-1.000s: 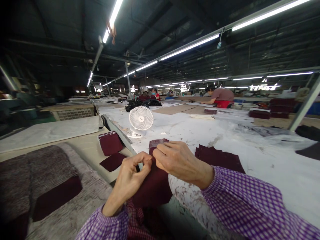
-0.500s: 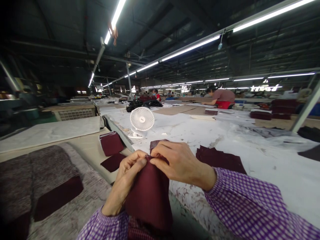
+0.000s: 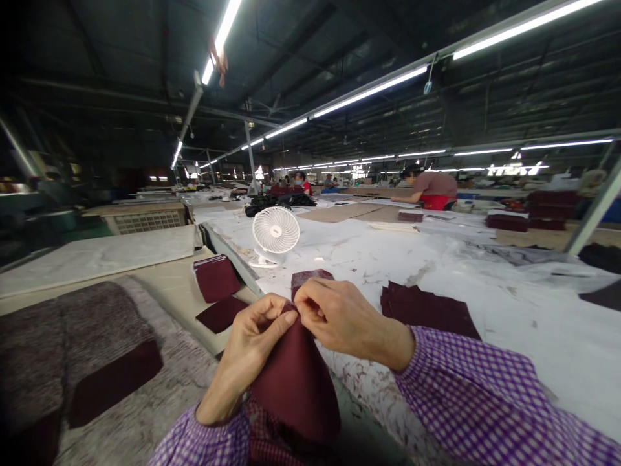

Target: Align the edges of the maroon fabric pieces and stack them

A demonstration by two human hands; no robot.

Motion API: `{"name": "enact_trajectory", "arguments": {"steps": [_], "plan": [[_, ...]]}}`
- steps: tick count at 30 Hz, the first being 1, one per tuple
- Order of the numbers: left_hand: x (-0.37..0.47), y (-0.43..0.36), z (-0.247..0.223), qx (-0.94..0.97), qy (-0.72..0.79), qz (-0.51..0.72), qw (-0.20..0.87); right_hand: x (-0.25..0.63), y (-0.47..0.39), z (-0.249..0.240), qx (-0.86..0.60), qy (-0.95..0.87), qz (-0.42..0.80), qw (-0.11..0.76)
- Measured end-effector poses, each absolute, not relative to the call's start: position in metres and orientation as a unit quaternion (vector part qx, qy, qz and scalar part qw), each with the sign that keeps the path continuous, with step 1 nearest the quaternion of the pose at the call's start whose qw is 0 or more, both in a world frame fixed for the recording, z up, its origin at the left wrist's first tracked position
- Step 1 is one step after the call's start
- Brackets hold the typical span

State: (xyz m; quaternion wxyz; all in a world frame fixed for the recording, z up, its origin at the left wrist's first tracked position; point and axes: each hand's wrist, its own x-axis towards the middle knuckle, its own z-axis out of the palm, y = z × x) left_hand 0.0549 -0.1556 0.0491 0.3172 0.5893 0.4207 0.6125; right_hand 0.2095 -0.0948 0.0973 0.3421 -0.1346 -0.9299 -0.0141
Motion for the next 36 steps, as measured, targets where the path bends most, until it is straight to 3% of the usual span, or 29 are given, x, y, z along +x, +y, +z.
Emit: {"name": "enact_trajectory", "arguments": {"steps": [7, 11, 13, 15, 17, 19, 23, 30, 36], "plan": [[0.054, -0.156, 0.049, 0.612, 0.433, 0.600, 0.280, 0.208, -0.094, 0.097, -0.157, -0.922, 0.044, 0.351], [0.056, -0.156, 0.050, 0.603, 0.444, 0.593, 0.297, 0.208, -0.089, 0.092, -0.105, -0.928, -0.117, 0.338], [0.055, -0.157, 0.050, 0.602, 0.433, 0.576, 0.345, 0.209, -0.086, 0.091, -0.061, -0.922, -0.220, 0.313], [0.052, -0.161, 0.051, 0.591, 0.410, 0.560, 0.412, 0.209, -0.083, 0.092, -0.029, -0.921, -0.249, 0.298], [0.048, -0.166, 0.053, 0.561, 0.380, 0.559, 0.478, 0.210, -0.083, 0.097, -0.037, -0.940, -0.158, 0.299], [0.045, -0.170, 0.053, 0.525, 0.354, 0.571, 0.523, 0.211, -0.085, 0.104, -0.083, -0.952, 0.009, 0.296], [0.044, -0.173, 0.053, 0.483, 0.328, 0.606, 0.540, 0.214, -0.090, 0.115, -0.155, -0.924, 0.228, 0.264], [0.044, -0.170, 0.048, 0.536, 0.359, 0.628, 0.436, 0.214, -0.092, 0.110, -0.177, -0.906, 0.307, 0.234], [0.044, -0.173, 0.052, 0.599, 0.421, 0.636, 0.245, 0.215, -0.102, 0.118, -0.176, -0.932, 0.165, 0.269]]}}
